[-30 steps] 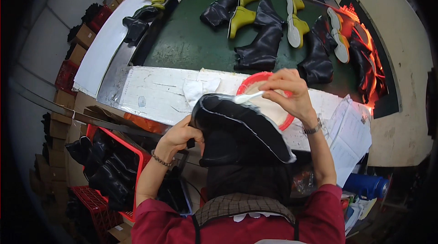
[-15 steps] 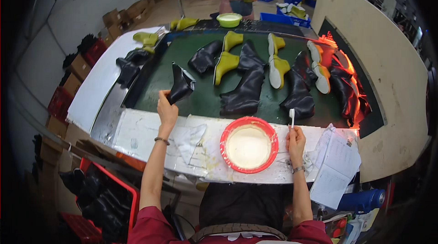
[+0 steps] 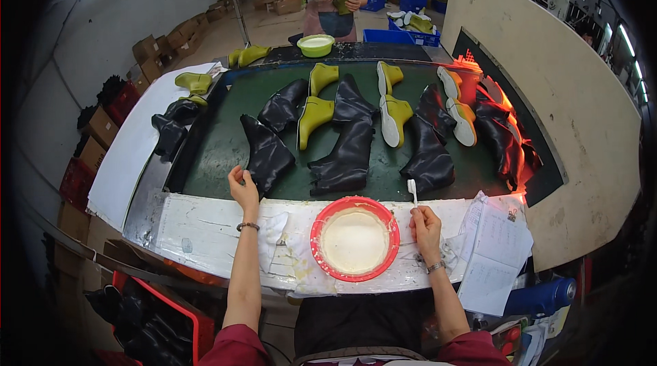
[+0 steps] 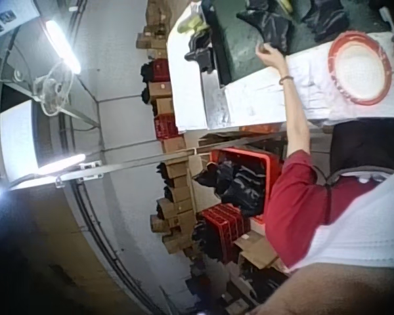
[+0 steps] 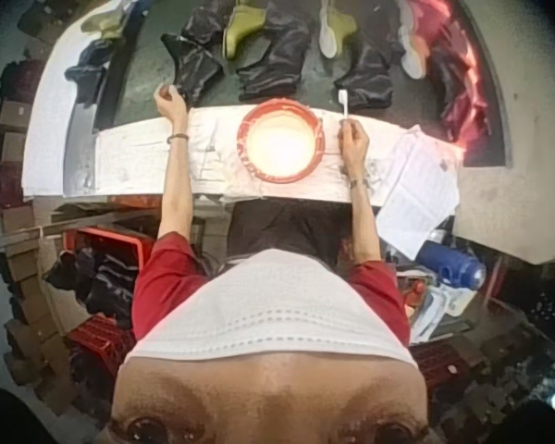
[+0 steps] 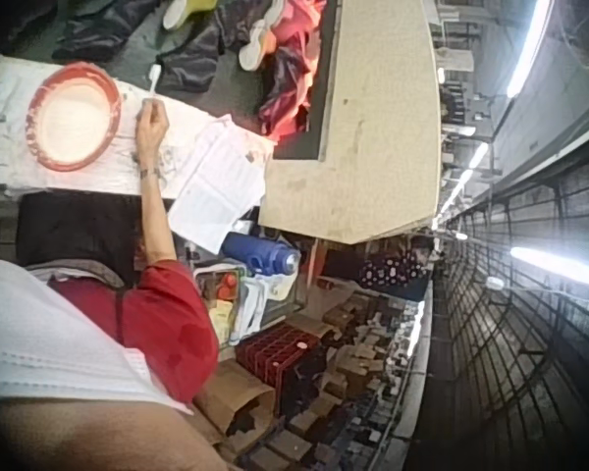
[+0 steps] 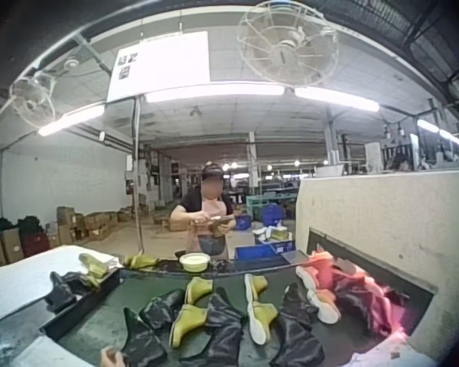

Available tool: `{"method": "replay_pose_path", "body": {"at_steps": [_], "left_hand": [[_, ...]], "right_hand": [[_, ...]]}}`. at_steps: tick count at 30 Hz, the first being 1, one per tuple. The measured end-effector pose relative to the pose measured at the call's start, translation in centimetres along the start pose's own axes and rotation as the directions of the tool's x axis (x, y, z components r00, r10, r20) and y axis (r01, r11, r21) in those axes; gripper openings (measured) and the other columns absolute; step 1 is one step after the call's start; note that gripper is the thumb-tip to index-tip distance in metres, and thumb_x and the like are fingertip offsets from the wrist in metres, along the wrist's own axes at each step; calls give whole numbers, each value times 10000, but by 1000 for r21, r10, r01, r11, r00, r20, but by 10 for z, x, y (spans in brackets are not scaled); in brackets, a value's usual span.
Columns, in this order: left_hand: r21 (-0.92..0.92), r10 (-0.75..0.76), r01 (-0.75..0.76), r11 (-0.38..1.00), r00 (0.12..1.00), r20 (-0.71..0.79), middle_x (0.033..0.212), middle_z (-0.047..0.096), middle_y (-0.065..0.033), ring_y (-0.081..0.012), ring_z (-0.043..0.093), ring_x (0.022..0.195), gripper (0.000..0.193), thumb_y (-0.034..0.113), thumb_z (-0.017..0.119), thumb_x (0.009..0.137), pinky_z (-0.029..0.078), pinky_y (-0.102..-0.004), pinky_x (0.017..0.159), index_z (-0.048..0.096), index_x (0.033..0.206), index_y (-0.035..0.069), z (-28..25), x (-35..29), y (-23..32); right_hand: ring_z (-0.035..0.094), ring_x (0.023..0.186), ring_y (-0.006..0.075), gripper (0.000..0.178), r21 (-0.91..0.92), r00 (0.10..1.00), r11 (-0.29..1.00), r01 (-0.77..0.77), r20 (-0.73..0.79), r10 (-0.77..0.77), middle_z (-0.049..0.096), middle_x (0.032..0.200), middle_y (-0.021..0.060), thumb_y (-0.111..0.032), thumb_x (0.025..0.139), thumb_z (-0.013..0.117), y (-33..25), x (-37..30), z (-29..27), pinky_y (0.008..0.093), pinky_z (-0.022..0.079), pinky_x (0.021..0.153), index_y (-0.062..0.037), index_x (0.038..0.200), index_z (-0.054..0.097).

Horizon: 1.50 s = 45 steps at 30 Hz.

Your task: Applying white adhesive to the soles and edges of black shoe uppers using a small brush at a manufacturing station.

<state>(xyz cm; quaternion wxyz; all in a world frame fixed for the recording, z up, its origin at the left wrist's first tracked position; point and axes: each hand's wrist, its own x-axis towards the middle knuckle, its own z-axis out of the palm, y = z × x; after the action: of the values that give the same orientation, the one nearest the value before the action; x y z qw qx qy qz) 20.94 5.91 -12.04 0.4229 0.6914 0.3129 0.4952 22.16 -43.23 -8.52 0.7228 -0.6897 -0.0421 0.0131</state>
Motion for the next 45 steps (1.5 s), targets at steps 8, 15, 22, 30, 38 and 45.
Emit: {"method": "replay_pose_path", "body": {"at_steps": [8, 15, 22, 30, 38, 45], "left_hand": [[-86, 52, -63, 994, 992, -118, 1053, 692, -108, -248, 642, 981, 256, 69, 636, 949, 511, -380, 858, 635, 1205, 63, -12, 0, 1], [-465, 57, -12, 885, 995, 82, 1166, 639, -88, -149, 606, 1055, 200, 67, 531, 1033, 470, -283, 961, 580, 1219, 12, -34, -90, 162], [-488, 212, 151, 860, 764, 610, 1122, 655, -84, -162, 606, 1071, 176, 76, 522, 1031, 465, -297, 957, 616, 1147, -17, -86, -221, 274], [-295, 230, -15, 955, 665, 710, 1042, 692, -69, -191, 617, 872, 282, 174, 776, 884, 488, -320, 718, 709, 1132, 58, -61, -232, 304], [-321, 17, 336, 885, 667, 745, 788, 698, -58, -150, 594, 658, 192, 167, 827, 834, 455, -294, 628, 769, 935, 15, -71, -230, 285], [-389, 318, -44, 920, 661, 679, 762, 695, -70, -153, 645, 713, 74, 41, 791, 846, 497, -280, 683, 737, 839, -10, -92, -200, 267]], "right_hand": [[417, 486, 23, 235, -7, 997, 999, 43, 69, -42, 541, 630, -36, -241, 1052, 594, 16, -2, -2, 205, 313, 428, -47, 924, 628], [380, 451, 25, 242, -63, 995, 996, 64, -78, -69, 495, 611, -44, -263, 1078, 532, 5, -5, -5, 213, 282, 394, -57, 966, 593], [361, 384, 54, 373, 294, 999, 955, -39, -16, 46, 441, 571, -24, -352, 1109, 440, -29, -14, 8, 230, 270, 335, -45, 936, 559], [394, 506, 17, 407, 117, 981, 980, 162, 89, -173, 503, 640, -41, -333, 1122, 411, -119, -81, 61, 195, 315, 447, 9, 1146, 629], [368, 473, 3, 392, 103, 973, 983, 155, 156, -170, 496, 627, -62, -221, 1114, 360, -132, -109, 94, 184, 270, 436, -4, 1387, 540], [308, 446, 25, 374, 299, 917, 937, -181, 395, 51, 393, 590, -58, -251, 1123, 347, -131, -120, 99, 207, 253, 418, -33, 1372, 522]]}}
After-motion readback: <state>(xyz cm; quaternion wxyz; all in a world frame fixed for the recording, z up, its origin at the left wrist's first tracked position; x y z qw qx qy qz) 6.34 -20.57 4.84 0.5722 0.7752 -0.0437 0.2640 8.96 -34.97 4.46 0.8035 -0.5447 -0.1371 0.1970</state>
